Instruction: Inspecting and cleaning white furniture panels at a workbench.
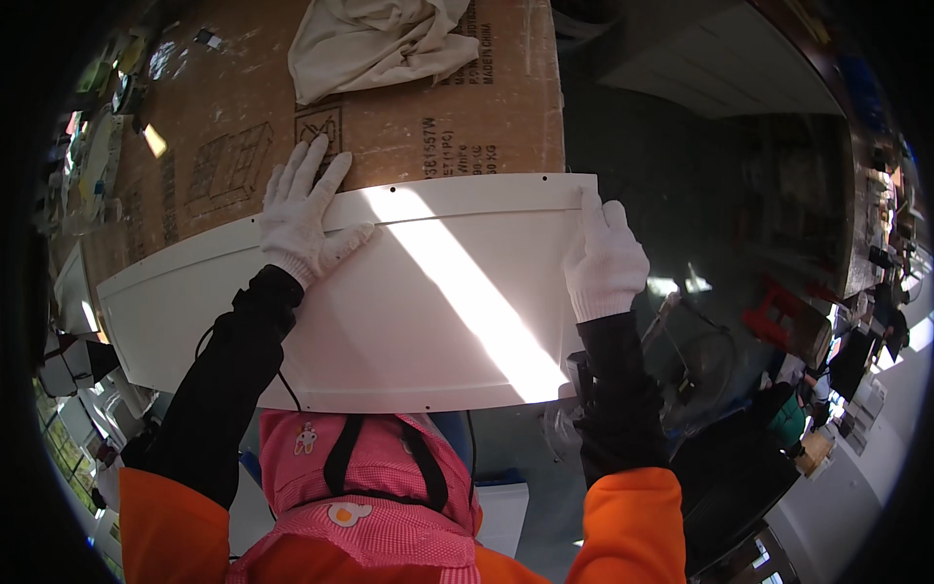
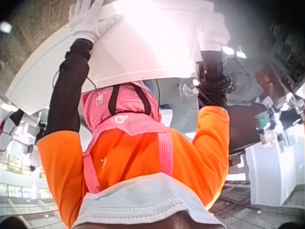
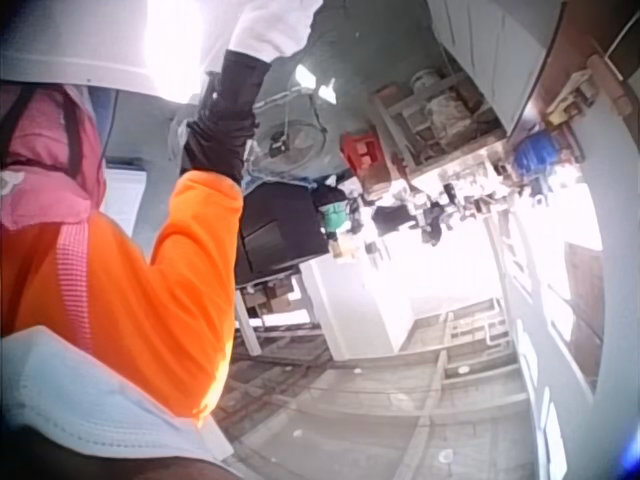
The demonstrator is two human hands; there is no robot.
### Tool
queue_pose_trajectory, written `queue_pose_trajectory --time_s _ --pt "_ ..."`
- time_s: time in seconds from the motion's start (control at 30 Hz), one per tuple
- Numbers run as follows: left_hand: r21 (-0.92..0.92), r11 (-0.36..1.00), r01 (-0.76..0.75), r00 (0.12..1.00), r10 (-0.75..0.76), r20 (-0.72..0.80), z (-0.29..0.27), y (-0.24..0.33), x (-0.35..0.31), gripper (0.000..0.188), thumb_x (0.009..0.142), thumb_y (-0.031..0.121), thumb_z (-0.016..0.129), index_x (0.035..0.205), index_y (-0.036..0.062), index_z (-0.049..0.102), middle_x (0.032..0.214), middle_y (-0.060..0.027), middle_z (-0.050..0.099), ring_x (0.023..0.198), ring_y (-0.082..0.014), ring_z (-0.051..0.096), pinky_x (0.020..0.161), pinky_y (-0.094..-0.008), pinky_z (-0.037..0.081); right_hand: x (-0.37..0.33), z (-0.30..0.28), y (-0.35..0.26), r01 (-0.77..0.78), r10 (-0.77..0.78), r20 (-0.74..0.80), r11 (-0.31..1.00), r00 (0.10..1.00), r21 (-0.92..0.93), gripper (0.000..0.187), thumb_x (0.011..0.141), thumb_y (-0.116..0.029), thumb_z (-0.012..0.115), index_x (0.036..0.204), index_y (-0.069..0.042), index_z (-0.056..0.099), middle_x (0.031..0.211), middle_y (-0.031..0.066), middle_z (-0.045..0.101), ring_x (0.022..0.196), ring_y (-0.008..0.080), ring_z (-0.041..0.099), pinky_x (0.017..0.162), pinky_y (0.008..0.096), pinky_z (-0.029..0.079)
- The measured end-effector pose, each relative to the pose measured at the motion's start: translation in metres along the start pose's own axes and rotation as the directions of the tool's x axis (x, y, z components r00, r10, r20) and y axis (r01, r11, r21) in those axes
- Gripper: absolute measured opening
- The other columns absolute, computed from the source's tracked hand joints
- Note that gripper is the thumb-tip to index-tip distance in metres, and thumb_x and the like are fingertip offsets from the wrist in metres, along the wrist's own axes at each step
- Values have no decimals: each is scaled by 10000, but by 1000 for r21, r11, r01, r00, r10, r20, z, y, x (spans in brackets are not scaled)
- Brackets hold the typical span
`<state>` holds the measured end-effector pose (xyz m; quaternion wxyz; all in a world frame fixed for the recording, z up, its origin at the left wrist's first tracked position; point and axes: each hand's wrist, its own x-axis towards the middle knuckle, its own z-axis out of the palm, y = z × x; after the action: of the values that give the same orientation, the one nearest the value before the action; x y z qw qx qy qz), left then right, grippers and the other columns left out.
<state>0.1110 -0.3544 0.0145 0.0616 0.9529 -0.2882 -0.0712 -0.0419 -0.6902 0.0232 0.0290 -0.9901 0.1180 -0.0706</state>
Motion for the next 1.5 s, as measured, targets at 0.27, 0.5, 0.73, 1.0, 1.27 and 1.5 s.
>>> queue_pose_trajectory --time_s 0.27,0.5,0.73,1.0,1.27,1.5 --pt "-16 1000 5 1000 -5 -5 -2 1 0 922 782 643 726 1558 222 458 1673 -115 313 1561 -342 239 1281 -525 162 1 0 0 -48 49 30 998 998 -29 460 838 -92 662 1294 -148 635 903 66 566 688 289 652 559 419 534" --pt "-8 1000 15 1000 -15 15 -2 0 -1 917 793 648 729 1561 228 454 1672 -114 310 1562 -338 236 1285 -528 159 0 1 -4 15 -15 -5 999 1000 45 464 832 -66 654 1288 -152 642 911 61 566 683 292 647 554 411 531" --pt "8 1000 14 1000 -14 12 -2 -1 0 943 778 668 737 1561 227 451 1671 -111 311 1565 -325 233 1285 -523 166 -2 3 -6 -23 24 -9 996 1000 83 423 883 -91 650 1301 -156 646 887 64 559 677 297 632 552 410 524" --pt "-9 1000 15 1000 -15 19 -1 1 0 934 782 646 738 1565 232 442 1677 -105 301 1571 -320 218 1290 -515 153 -1 6 -12 -157 167 -28 965 986 211 365 923 -110 644 1286 -135 676 845 82 551 674 302 613 579 423 506" --pt "-12 1000 6 1000 -6 12 1 -2 -1 910 797 647 720 1561 234 447 1677 -105 300 1569 -328 219 1290 -517 152 0 9 -12 -150 164 -86 978 983 144 370 918 -105 638 1284 -144 676 851 77 562 694 303 628 589 424 529" --pt "-26 1000 -8 1000 8 3 0 -3 -1 898 804 641 717 1555 225 455 1675 -105 303 1568 -327 222 1290 -516 155 2 7 -16 -132 152 -100 975 983 177 354 914 -98 640 1264 -129 684 851 83 564 696 296 628 597 415 528"
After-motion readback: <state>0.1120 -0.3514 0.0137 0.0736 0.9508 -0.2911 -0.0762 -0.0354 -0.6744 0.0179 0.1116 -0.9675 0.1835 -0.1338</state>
